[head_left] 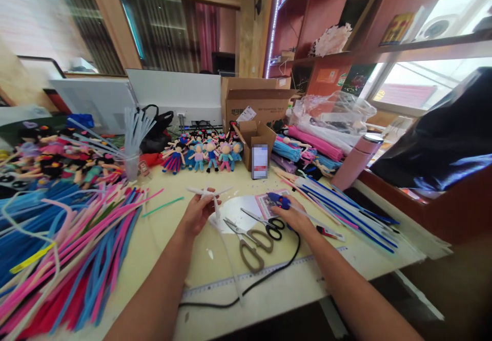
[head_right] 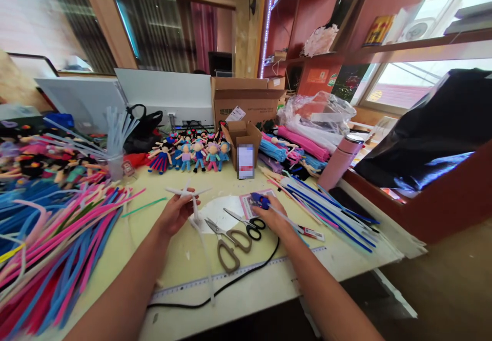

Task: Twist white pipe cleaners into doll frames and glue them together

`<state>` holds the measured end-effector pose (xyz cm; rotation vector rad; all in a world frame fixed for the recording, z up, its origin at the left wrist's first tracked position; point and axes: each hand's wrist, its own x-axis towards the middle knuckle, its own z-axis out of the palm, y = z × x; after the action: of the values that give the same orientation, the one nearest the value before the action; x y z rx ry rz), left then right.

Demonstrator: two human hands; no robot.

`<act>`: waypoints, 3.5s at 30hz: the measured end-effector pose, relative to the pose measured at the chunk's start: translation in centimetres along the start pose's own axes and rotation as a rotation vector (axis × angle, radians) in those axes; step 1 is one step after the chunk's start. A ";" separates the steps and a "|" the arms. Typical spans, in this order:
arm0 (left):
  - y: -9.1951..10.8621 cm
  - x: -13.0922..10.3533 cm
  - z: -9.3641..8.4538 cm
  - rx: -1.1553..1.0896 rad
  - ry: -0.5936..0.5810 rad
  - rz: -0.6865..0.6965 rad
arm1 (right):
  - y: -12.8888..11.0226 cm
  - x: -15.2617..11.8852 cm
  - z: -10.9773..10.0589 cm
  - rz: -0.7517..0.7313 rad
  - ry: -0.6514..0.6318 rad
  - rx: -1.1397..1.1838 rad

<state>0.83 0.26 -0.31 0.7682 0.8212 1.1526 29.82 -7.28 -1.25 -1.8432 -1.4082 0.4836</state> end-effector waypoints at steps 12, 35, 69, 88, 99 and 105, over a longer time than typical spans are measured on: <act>-0.3 -0.2 0.3 -0.065 0.002 -0.005 | -0.6 -0.2 -1.2 0.195 -0.073 0.088; -0.4 0.4 -0.5 0.184 0.011 0.062 | -5.2 2.4 2.6 0.053 -0.488 0.428; 2.4 -1.1 -2.2 0.044 -0.256 0.283 | -6.3 1.6 2.0 -0.016 -0.545 0.857; 1.6 -1.0 -1.9 0.095 -0.193 0.099 | -6.3 1.3 2.3 -0.011 -0.614 0.704; 1.5 -0.2 -1.9 0.260 -0.060 0.195 | -6.2 1.9 2.9 0.033 -0.536 0.799; 1.9 -0.4 -1.9 0.268 -0.028 0.211 | -5.9 2.0 3.1 0.019 -0.542 0.798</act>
<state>-1.72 0.49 0.42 1.1118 0.8978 1.2289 24.52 -3.73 1.50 -1.1041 -1.2445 1.3995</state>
